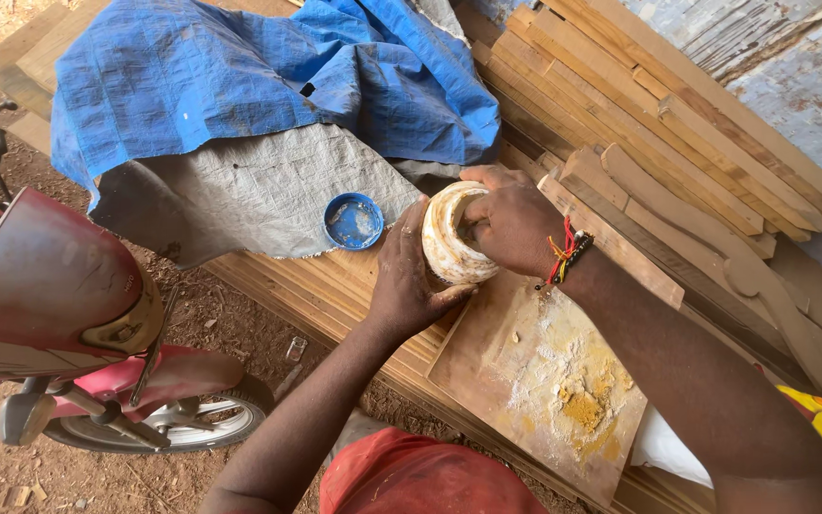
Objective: The person mixes a yellow paste with a white powder on a wooden board using a scraper, then applies the mixture to a long wooden plank resting on a metal frame.
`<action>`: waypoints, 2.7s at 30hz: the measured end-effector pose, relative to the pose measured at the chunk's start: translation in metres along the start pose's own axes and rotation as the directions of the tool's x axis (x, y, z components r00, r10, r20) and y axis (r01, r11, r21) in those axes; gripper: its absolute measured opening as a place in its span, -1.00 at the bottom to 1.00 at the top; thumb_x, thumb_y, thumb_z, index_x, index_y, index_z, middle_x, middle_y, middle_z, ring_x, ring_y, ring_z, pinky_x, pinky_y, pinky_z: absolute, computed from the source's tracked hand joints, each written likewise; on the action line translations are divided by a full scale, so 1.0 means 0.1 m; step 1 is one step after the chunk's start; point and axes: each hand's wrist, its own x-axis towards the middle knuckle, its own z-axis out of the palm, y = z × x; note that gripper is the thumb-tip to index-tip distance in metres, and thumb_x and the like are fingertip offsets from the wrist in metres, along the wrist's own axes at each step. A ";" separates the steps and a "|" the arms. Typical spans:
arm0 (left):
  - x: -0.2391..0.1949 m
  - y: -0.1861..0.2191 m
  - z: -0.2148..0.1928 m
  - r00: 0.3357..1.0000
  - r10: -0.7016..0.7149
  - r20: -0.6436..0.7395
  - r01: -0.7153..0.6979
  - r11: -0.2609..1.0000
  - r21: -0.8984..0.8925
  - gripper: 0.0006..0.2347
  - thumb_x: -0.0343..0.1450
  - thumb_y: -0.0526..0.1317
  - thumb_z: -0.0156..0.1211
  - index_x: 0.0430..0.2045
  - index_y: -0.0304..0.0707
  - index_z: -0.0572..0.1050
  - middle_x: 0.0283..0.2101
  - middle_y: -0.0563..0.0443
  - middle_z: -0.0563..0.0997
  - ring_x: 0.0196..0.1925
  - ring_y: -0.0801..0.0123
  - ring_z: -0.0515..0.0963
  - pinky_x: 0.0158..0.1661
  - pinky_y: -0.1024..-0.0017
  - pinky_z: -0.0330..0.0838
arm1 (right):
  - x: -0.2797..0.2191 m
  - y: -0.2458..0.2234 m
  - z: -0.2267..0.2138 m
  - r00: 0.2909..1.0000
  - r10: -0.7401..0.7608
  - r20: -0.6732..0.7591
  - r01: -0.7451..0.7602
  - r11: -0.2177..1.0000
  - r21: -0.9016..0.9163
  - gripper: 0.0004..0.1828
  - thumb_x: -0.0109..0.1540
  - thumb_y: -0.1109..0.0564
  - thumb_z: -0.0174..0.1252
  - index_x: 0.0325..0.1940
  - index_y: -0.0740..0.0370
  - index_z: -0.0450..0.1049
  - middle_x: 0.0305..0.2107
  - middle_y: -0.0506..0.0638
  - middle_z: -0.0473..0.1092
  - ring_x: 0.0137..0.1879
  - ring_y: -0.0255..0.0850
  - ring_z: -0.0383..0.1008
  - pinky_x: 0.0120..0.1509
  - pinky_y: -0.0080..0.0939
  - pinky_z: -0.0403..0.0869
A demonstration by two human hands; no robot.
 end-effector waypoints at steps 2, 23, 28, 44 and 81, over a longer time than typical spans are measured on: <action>-0.01 0.01 -0.01 0.999 -0.039 0.025 0.039 0.999 -0.034 0.05 0.15 0.05 0.62 0.43 -0.38 -0.02 0.38 -0.45 0.27 0.42 -0.25 0.31 0.35 -0.03 0.24 | -0.07 -0.04 -0.08 0.997 -0.006 -0.076 0.009 0.999 0.038 -0.82 0.06 0.23 0.27 -0.27 0.14 0.69 0.23 0.12 0.36 0.27 0.11 0.33 0.34 0.10 0.32; -0.04 0.05 0.00 0.997 -0.069 0.033 0.069 0.998 0.007 0.03 0.16 0.07 0.61 0.42 -0.34 -0.03 0.38 -0.46 0.24 0.40 -0.27 0.29 0.31 -0.08 0.20 | -0.64 -0.09 -0.74 0.900 0.267 -0.344 -0.107 0.901 0.420 -0.84 0.36 0.23 0.14 -0.17 0.45 0.51 -0.60 -0.10 0.33 -0.45 -0.49 0.24 -0.42 -0.38 0.25; -0.03 0.06 -0.01 0.996 -0.077 0.041 0.077 0.997 0.002 0.04 0.16 0.08 0.61 0.42 -0.32 -0.03 0.38 -0.44 0.24 0.41 -0.26 0.29 0.33 -0.06 0.21 | -0.58 0.09 -0.60 0.897 0.378 -0.231 -0.178 0.784 0.595 -0.78 0.35 0.22 0.11 -0.33 0.45 0.45 -0.54 -0.11 0.38 -0.46 -0.48 0.35 -0.40 -0.39 0.44; -0.28 0.20 -0.03 0.989 -0.146 0.024 0.143 0.984 0.103 0.08 0.11 0.04 0.59 0.43 -0.42 -0.04 0.40 -0.42 0.22 0.43 -0.22 0.25 0.36 0.04 0.21 | -1.85 1.16 0.30 0.989 0.119 -0.089 0.026 0.451 0.892 -0.62 0.35 0.04 0.19 0.07 0.41 0.38 -0.14 0.05 0.40 -0.17 -0.32 0.43 -0.15 -0.32 0.46; -2.60 0.97 1.95 0.189 -0.459 0.868 0.930 -0.200 -0.308 -0.22 0.45 0.26 -0.10 0.32 -0.61 0.12 0.17 -0.66 0.44 0.14 -0.25 0.56 0.21 0.04 0.44 | -4.04 0.18 1.10 0.949 0.193 -0.248 -0.210 0.977 -0.042 -0.56 0.15 0.29 0.15 0.13 0.32 0.51 -0.01 0.15 0.44 0.01 0.05 0.36 0.14 -0.03 0.41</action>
